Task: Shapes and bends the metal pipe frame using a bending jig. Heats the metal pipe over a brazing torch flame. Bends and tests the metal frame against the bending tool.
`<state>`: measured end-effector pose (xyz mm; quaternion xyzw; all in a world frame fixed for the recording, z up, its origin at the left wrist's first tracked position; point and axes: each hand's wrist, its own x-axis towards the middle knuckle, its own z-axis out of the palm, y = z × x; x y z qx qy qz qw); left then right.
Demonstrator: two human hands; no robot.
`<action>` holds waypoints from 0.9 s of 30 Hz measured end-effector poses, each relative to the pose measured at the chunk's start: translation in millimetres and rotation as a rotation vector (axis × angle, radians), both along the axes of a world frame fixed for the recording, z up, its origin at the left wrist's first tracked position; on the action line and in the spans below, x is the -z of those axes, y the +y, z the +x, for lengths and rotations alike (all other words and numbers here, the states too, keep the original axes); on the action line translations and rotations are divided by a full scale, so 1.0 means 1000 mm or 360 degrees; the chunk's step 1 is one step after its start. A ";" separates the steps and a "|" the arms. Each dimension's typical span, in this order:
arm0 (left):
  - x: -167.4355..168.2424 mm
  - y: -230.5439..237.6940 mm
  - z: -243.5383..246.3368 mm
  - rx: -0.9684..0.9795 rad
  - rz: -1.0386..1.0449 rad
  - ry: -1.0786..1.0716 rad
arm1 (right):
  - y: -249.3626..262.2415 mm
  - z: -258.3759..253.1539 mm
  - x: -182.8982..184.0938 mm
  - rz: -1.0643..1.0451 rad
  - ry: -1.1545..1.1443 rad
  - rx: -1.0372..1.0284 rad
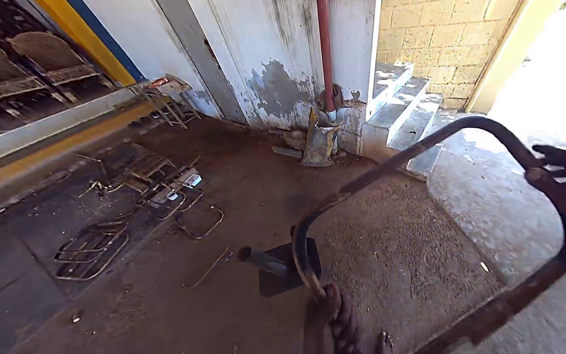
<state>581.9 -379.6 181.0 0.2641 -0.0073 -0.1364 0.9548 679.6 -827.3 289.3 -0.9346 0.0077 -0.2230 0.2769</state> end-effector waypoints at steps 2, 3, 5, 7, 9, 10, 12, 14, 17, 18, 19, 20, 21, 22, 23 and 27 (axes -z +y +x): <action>-0.001 -0.012 -0.005 -0.0086 0.0006 0.0066 | 0.039 -0.002 -0.009 -0.0331 -0.0106 -0.0187; 0.001 -0.017 -0.006 -0.0130 -0.0019 0.0072 | 0.071 -0.011 -0.005 -0.0374 -0.0119 -0.0336; 0.004 -0.023 -0.007 -0.0225 -0.0111 0.0095 | 0.143 -0.042 0.032 -0.0232 0.0069 -0.0804; 0.012 -0.022 -0.007 -0.0328 -0.0158 0.0130 | 0.205 -0.077 0.080 -0.0174 0.0525 -0.1291; 0.024 -0.013 -0.005 -0.0374 -0.0157 0.0145 | 0.244 -0.098 0.127 -0.0453 0.0664 -0.1435; 0.030 -0.008 -0.005 -0.0378 -0.0152 0.0160 | 0.255 -0.104 0.147 -0.0626 0.0586 -0.1403; 0.039 0.002 -0.006 -0.0325 -0.0161 0.0161 | 0.268 -0.109 0.171 -0.0830 0.0448 -0.1340; 0.048 0.012 -0.007 -0.0217 -0.0222 0.0118 | 0.276 -0.114 0.182 -0.0875 0.0359 -0.1272; 0.058 0.023 -0.009 -0.0103 -0.0272 0.0180 | 0.286 -0.118 0.181 -0.0940 0.0291 -0.1149; 0.060 0.027 -0.008 -0.0076 -0.0267 0.0227 | 0.291 -0.117 0.179 -0.0978 0.0302 -0.1108; 0.061 0.032 -0.007 -0.0045 -0.0265 0.0288 | 0.295 -0.118 0.175 -0.1019 0.0339 -0.1076; 0.063 0.037 -0.006 0.0003 -0.0271 0.0344 | 0.299 -0.120 0.171 -0.1054 0.0409 -0.1062; 0.066 0.041 -0.005 0.0063 -0.0285 0.0382 | 0.302 -0.122 0.167 -0.1070 0.0513 -0.1065; 0.069 0.044 -0.004 0.0133 -0.0297 0.0415 | 0.305 -0.124 0.164 -0.1051 0.0676 -0.1080; 0.073 0.046 -0.003 0.0192 -0.0309 0.0476 | 0.308 -0.125 0.162 -0.1018 0.0885 -0.1094; 0.091 0.055 -0.006 0.0320 -0.0266 0.0761 | 0.325 -0.135 0.174 -0.0898 0.1510 -0.1066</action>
